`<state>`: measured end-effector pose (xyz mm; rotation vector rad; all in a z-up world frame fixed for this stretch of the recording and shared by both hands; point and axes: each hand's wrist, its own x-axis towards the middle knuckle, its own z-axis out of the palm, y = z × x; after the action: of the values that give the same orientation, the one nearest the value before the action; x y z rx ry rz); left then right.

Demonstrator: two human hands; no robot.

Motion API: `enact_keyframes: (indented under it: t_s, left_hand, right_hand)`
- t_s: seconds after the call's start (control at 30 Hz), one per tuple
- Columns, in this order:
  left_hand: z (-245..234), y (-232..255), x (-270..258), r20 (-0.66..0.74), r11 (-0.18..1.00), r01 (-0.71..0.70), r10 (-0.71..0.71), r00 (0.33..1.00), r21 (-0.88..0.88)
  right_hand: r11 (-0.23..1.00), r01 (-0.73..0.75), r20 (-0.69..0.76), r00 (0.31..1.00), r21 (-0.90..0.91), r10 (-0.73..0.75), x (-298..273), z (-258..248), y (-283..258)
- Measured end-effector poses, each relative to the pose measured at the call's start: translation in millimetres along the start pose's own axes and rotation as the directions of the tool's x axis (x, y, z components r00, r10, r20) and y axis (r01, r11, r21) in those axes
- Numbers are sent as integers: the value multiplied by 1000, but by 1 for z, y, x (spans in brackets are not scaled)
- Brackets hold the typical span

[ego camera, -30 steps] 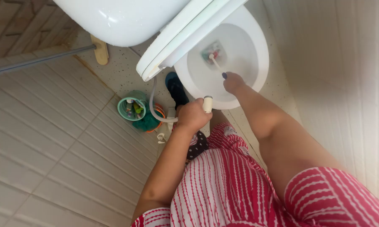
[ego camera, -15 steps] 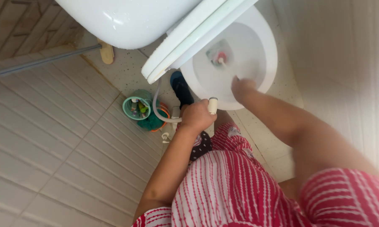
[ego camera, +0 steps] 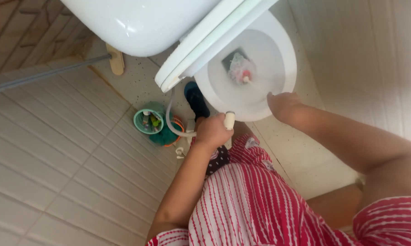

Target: Cleaning the toilet bowl and lid using cleaning liquid and a brush.

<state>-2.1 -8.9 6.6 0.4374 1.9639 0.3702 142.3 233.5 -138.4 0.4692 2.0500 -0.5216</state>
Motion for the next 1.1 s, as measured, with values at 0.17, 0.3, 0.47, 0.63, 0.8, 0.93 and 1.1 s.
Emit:
enact_keyframes:
  t_s: [0.17, 0.3, 0.47, 0.63, 0.8, 0.93, 1.1]
  left_hand:
    - [1, -3, 3, -37, 1000, 6, -6, 999, 17]
    - [13, -15, 16, -17, 1000, -3, 4, 1000, 27]
    - [17, -18, 14, -38, 998, 30, -28, 999, 49]
    - [13, -18, -1, -51, 1000, -18, 19, 999, 16]
    - [2, -7, 1, -40, 1000, -12, 12, 999, 18]
    - [6, -13, 4, -14, 999, -1, 1, 1000, 34]
    - [11, -15, 2, -29, 998, 31, -29, 999, 46]
  right_hand:
    - [891, 175, 112, 984, -419, -141, 45, 12, -22]
    - [906, 142, 107, 988, -398, -107, 130, 47, -42]
    - [992, -52, 1, 999, -115, 52, 141, 77, -42]
    - [953, 114, 96, 991, -282, -90, 28, 8, -21]
    - [896, 87, 315, 947, -435, 62, 3, -38, -39]
    - [950, 34, 183, 983, -310, 25, 96, 29, -46]
    - [984, -26, 49, 998, -177, 35, 142, 68, -29]
